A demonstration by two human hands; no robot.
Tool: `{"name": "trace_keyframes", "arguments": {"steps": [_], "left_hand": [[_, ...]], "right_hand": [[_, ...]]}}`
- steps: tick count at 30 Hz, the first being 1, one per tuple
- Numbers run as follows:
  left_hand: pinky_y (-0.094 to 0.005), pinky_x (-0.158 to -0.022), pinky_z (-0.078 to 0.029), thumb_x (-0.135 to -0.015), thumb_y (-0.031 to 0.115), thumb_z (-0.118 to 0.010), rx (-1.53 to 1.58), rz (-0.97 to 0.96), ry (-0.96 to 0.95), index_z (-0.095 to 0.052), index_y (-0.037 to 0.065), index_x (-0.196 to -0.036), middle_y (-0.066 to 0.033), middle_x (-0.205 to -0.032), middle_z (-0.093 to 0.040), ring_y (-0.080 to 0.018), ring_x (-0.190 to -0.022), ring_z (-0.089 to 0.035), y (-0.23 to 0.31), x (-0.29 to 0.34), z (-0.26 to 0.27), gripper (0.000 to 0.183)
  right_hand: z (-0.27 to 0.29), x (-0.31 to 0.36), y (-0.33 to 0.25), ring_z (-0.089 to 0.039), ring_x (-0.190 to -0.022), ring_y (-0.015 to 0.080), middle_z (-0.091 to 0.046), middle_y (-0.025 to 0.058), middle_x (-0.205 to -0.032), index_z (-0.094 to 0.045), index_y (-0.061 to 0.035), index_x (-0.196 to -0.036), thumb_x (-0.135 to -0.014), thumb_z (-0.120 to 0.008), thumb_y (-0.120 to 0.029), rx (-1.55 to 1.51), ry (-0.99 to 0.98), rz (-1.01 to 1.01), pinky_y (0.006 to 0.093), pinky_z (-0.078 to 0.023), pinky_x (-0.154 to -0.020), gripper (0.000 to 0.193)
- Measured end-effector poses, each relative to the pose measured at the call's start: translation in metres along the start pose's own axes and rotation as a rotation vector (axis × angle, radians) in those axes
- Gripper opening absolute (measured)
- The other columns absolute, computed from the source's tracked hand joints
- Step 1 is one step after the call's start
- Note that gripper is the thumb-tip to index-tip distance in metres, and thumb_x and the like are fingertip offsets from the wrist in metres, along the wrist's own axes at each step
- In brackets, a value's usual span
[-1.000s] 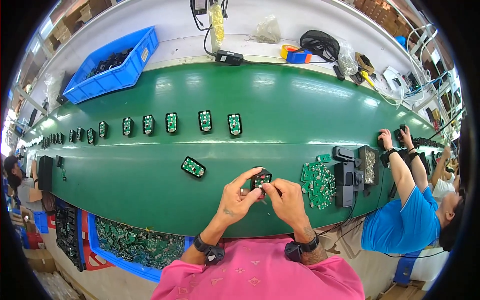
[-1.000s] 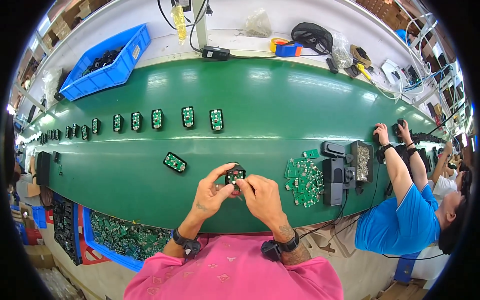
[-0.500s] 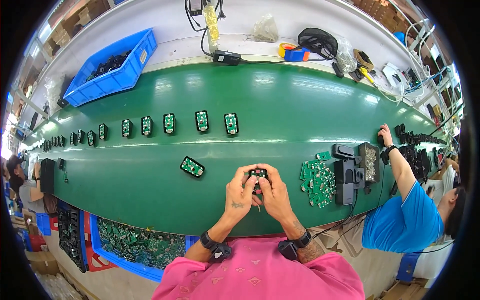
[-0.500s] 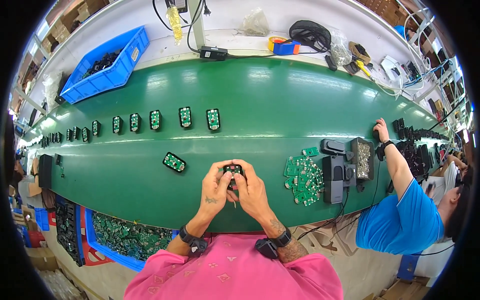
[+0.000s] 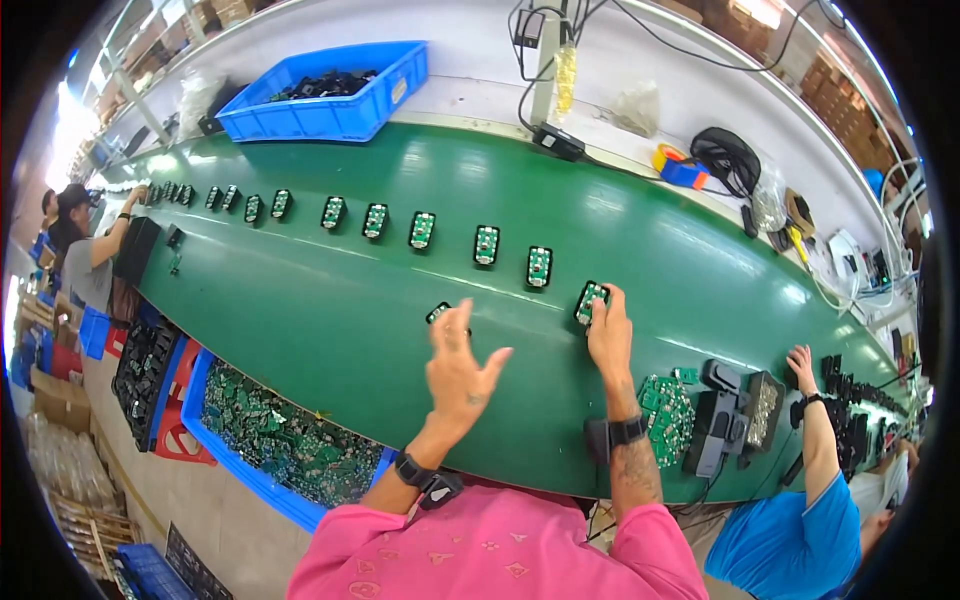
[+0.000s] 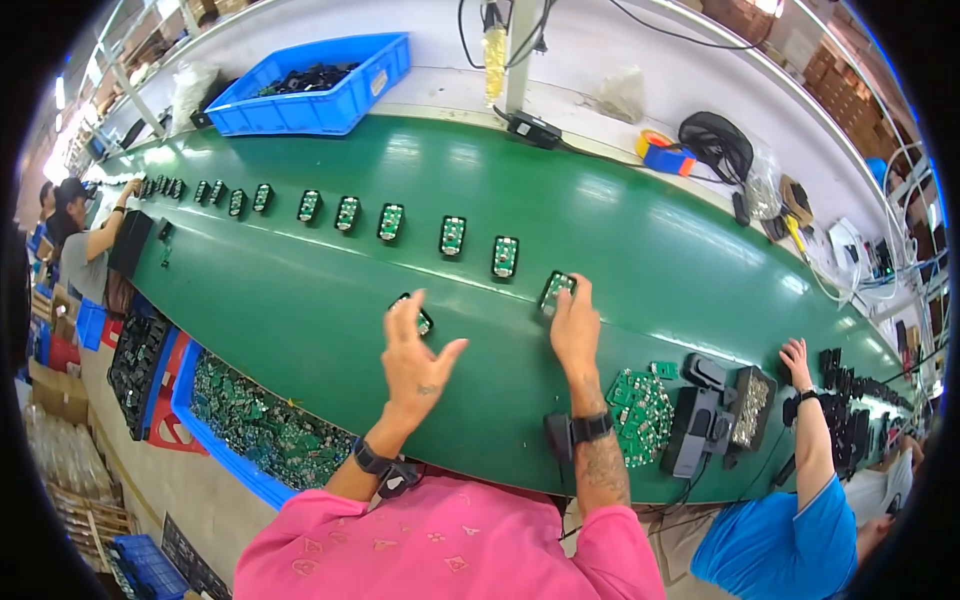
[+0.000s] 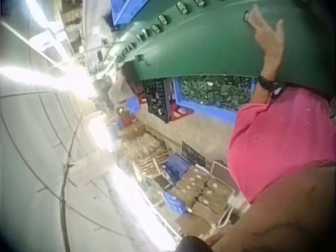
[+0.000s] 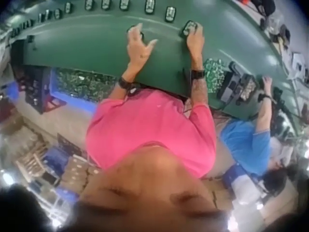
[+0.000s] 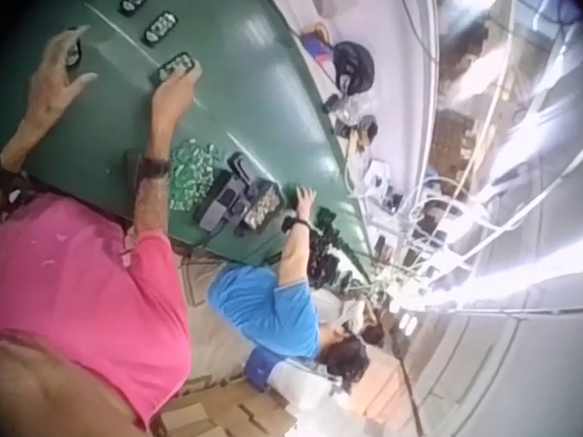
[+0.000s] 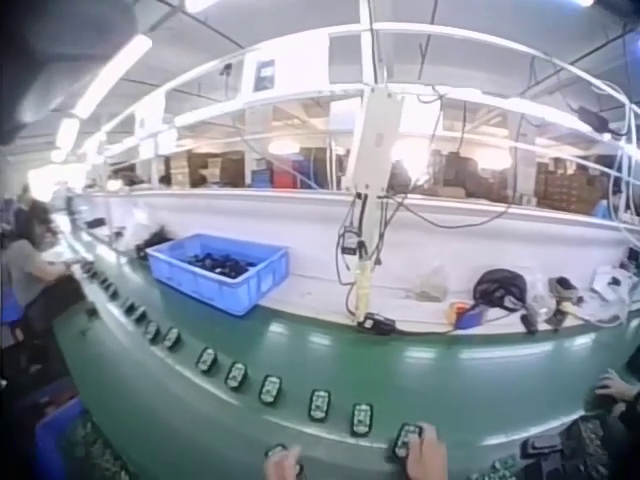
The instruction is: The person picks up a circuit board and a black plastic housing, fits the board into the housing by hand, and then places the assembled unit onto the conveyor belt.
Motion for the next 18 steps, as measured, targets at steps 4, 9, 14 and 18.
{"name": "trace_keyframes", "arguments": {"steps": [4, 9, 14, 18], "left_hand": [[-0.0431, -0.092, -0.048, -0.072, 0.035, -0.085, -0.231, 0.160, 0.088, -0.040, 0.006, -0.146, -0.0208, -0.142, -0.047, -0.0346, -0.119, -0.054, -0.043, -0.001, 0.022, 0.091], [-0.0459, -0.106, -0.038, -0.062, 0.027, -0.091, -0.254, 0.055, -0.075, -0.039, 0.004, -0.142, -0.0192, -0.128, -0.058, -0.0355, -0.124, -0.052, -0.070, -0.009, -0.006, 0.098], [-0.0397, -0.089, -0.053, -0.064, 0.026, -0.091, 0.156, 0.211, -0.148, -0.050, 0.005, -0.128, -0.0173, -0.122, -0.061, -0.0343, -0.100, -0.065, -0.040, -0.011, -0.024, 0.079], [-0.0370, -0.084, -0.054, -0.064, 0.020, -0.091, 0.176, -0.275, -0.156, -0.049, 0.005, -0.133, -0.0144, -0.121, -0.062, -0.0295, -0.095, -0.066, -0.002, -0.023, -0.056, 0.082]], "right_hand": [[-0.023, -0.041, -0.004, -0.065, -0.085, 0.0490, -0.070, 0.0267, -0.092, -0.047, -0.0079, -0.132, -0.101, -0.049, -0.024, 0.233, 0.020, 0.105, 0.0563, -0.049, -0.075, 0.035], [-0.027, -0.043, -0.008, -0.066, -0.079, 0.0441, -0.069, 0.0236, -0.086, -0.049, -0.0045, -0.134, -0.100, -0.053, -0.025, 0.452, 0.127, 0.116, 0.0502, -0.051, -0.074, 0.040], [-0.018, 0.026, -0.015, -0.067, -0.082, 0.0312, -0.070, 0.0188, -0.094, -0.060, 0.0010, -0.121, -0.096, -0.060, -0.019, 0.071, 0.020, 0.353, 0.0403, -0.053, -0.076, 0.032], [-0.025, 0.045, -0.009, -0.066, -0.082, 0.0153, -0.071, 0.0110, -0.094, -0.062, 0.0029, -0.118, -0.096, -0.062, -0.017, -0.409, -0.316, 0.169, 0.0319, -0.054, -0.073, 0.030]]}}
Point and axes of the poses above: each hand's wrist, its own x-axis away from the middle knuckle, its own z-axis out of the back of the hand, y = z × x, the point moved 3 cm from there along -x, towards the middle knuckle
